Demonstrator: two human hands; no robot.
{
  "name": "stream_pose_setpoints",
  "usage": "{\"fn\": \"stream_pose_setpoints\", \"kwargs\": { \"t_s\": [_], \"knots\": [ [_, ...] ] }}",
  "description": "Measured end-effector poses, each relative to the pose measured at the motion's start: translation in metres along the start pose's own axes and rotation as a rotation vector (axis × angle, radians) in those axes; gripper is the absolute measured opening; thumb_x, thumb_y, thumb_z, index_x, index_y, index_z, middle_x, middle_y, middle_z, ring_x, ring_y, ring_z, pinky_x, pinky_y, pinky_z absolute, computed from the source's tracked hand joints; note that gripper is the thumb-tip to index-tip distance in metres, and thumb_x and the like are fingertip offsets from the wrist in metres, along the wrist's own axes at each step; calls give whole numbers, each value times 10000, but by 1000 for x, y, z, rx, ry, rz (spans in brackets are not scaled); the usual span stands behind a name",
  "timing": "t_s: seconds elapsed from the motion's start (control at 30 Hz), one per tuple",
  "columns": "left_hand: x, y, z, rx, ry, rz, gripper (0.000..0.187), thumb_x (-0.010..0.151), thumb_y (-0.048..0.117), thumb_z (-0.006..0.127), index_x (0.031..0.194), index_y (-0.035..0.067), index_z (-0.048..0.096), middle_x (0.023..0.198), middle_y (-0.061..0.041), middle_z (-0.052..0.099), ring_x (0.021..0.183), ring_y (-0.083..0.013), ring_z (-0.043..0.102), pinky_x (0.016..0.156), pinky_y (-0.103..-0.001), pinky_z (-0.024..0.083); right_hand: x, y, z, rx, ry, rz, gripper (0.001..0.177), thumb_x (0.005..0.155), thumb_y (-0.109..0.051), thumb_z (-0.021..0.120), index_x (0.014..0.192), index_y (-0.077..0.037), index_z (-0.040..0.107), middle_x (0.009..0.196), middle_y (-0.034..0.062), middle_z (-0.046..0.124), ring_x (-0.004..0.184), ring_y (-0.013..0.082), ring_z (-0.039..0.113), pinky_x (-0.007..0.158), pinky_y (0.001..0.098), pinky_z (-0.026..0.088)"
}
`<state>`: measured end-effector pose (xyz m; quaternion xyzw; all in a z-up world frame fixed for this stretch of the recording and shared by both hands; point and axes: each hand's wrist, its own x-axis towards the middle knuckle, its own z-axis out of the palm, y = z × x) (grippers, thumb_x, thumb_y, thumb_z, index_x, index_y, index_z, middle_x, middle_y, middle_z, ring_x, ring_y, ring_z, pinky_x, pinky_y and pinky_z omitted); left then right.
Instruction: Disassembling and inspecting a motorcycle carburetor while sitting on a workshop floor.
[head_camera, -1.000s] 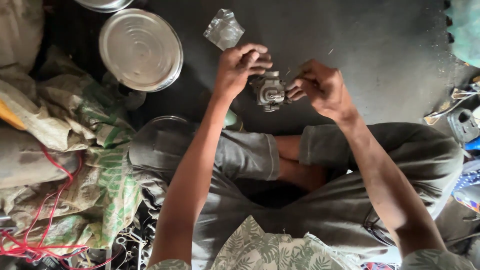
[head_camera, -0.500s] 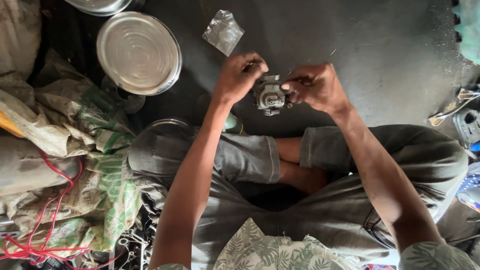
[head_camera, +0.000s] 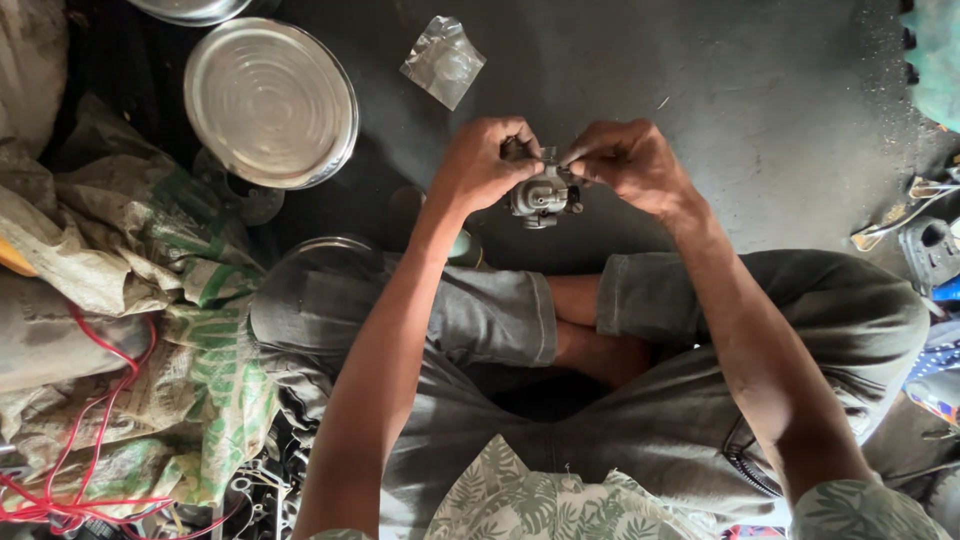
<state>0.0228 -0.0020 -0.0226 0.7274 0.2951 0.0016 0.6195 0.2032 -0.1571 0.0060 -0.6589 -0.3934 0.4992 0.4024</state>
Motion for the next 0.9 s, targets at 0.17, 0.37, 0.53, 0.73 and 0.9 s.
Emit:
{"fn": "stream_pose_setpoints", "kwargs": {
  "t_s": [0.17,0.37,0.53,0.73,0.9],
  "knots": [
    [2,-3,2,-8,9,18,111,809,111,812,875,66,736,702,-26,706,607,-114,641,560,-312,502,2,1,2,4,10,-5,109,923,69,711,1010,24,758,917,111,745,771,120,703,637,260,571],
    [3,-6,2,-13,12,31,109,808,106,813,872,65,735,695,-24,703,604,-110,635,559,-309,500,4,12,5,-100,11,-36,33,930,32,755,949,57,745,737,123,710,519,126,550,434,247,379],
    [2,-4,3,-42,-1,-22,91,816,109,795,872,72,734,699,-17,708,599,-106,636,554,-308,501,7,17,12,7,84,137,73,874,-4,777,917,23,723,774,79,728,621,94,666,524,221,533],
    [2,-8,4,-38,36,89,140,794,112,822,881,45,735,713,-1,691,622,-89,632,573,-284,494,6,38,16,434,136,170,98,831,19,803,860,11,709,784,95,722,673,141,668,639,292,547],
    [4,-16,5,-137,-1,66,116,809,98,808,874,44,730,687,12,665,624,-73,589,576,-269,474,2,23,16,382,133,121,124,834,0,825,928,16,746,815,86,723,727,128,671,663,263,541]
  ]
}}
